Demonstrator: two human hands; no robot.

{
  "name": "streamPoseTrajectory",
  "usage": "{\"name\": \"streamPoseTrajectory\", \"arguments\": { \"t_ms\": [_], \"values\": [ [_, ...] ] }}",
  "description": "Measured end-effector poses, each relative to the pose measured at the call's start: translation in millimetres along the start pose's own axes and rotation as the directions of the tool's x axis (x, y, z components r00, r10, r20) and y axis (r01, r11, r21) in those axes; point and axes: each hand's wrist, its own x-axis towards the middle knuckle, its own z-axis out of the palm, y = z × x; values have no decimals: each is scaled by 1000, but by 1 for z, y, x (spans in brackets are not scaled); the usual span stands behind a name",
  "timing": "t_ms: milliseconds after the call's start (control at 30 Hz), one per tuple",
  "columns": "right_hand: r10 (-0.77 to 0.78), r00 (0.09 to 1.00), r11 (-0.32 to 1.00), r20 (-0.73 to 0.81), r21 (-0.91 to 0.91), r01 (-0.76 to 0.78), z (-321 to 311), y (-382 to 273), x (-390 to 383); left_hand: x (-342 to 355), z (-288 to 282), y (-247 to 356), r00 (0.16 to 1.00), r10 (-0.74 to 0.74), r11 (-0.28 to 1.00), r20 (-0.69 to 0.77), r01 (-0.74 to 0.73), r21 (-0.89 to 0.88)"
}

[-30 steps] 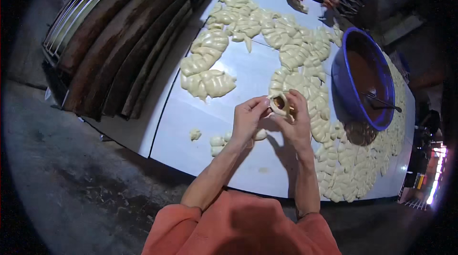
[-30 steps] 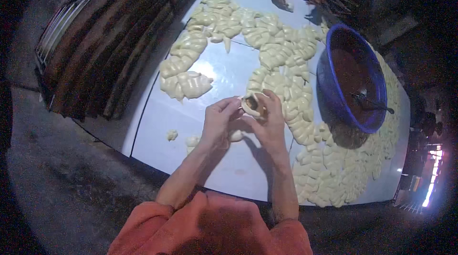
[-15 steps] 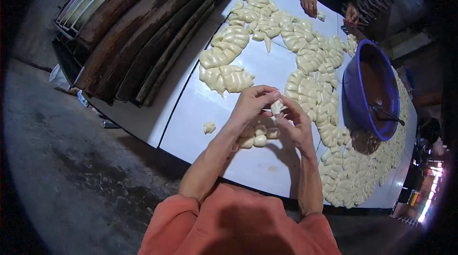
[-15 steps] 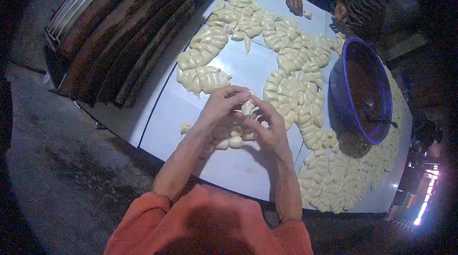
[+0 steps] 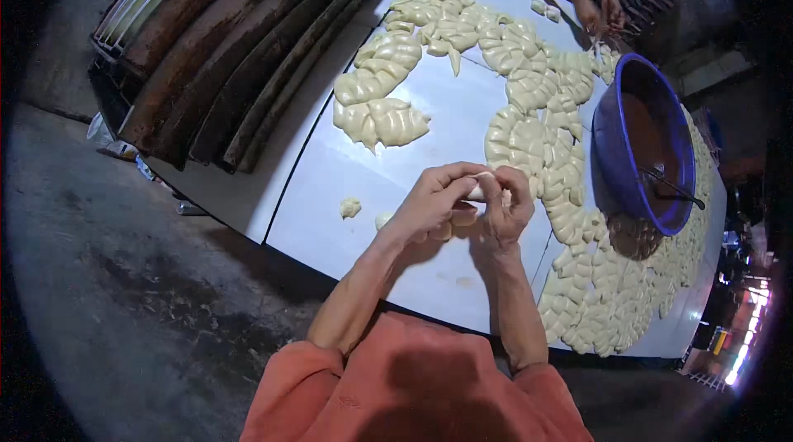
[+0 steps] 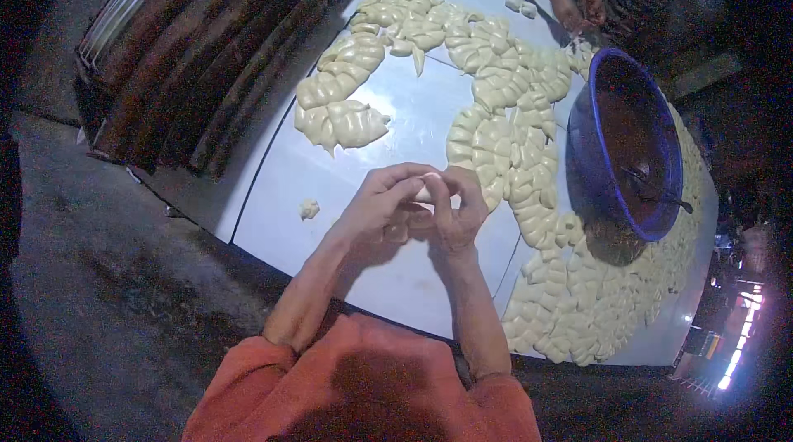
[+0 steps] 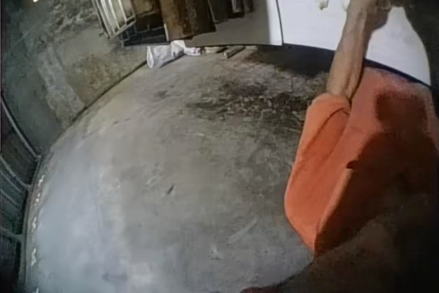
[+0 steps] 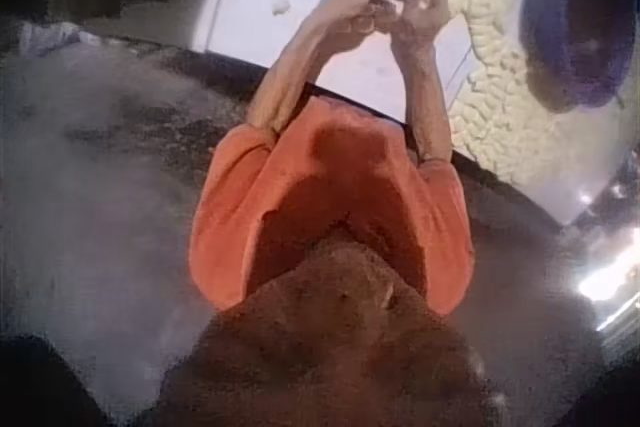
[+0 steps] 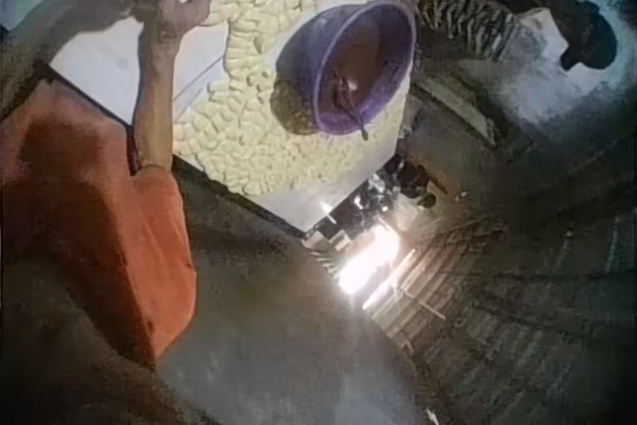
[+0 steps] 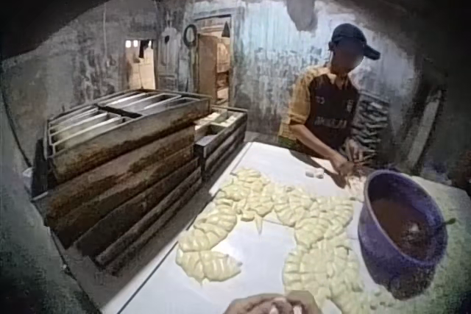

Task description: The person shapes dough by hand on a table, occasionally adding filling from a bowl, and places the dough pieces into metal pans.

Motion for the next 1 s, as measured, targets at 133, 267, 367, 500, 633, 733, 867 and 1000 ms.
{"name": "streamPoseTrajectory", "arguments": {
  "t_ms": [133,267,367,500,633,733,867,1000],
  "values": [
    [38,999,993,-27,-108,-41,-11,3,-2,-2,0,-6,999,14,990,-36,-9,138],
    [136,985,986,106,-111,-124,-22,-15,7,-4,1,-7,991,58,993,-118,-45,111],
    [94,901,973,423,-230,6,-36,-34,7,-7,-7,-13,986,148,951,-78,-120,286],
    [136,790,939,598,-333,90,-46,-11,9,-29,-15,3,951,301,456,-67,-82,886],
    [500,657,866,565,-309,-393,-46,3,0,-43,-37,-11,925,280,116,258,-300,947],
    [277,681,949,677,-305,-83,-50,-15,11,-39,-31,-31,893,336,-49,301,-302,952],
    [407,641,892,651,-434,-125,-44,-20,16,-31,-34,-37,910,337,2,242,-258,966],
    [633,456,771,625,-463,-437,-50,-24,14,-36,-33,-32,926,327,-9,186,-194,981]
  ]
}}
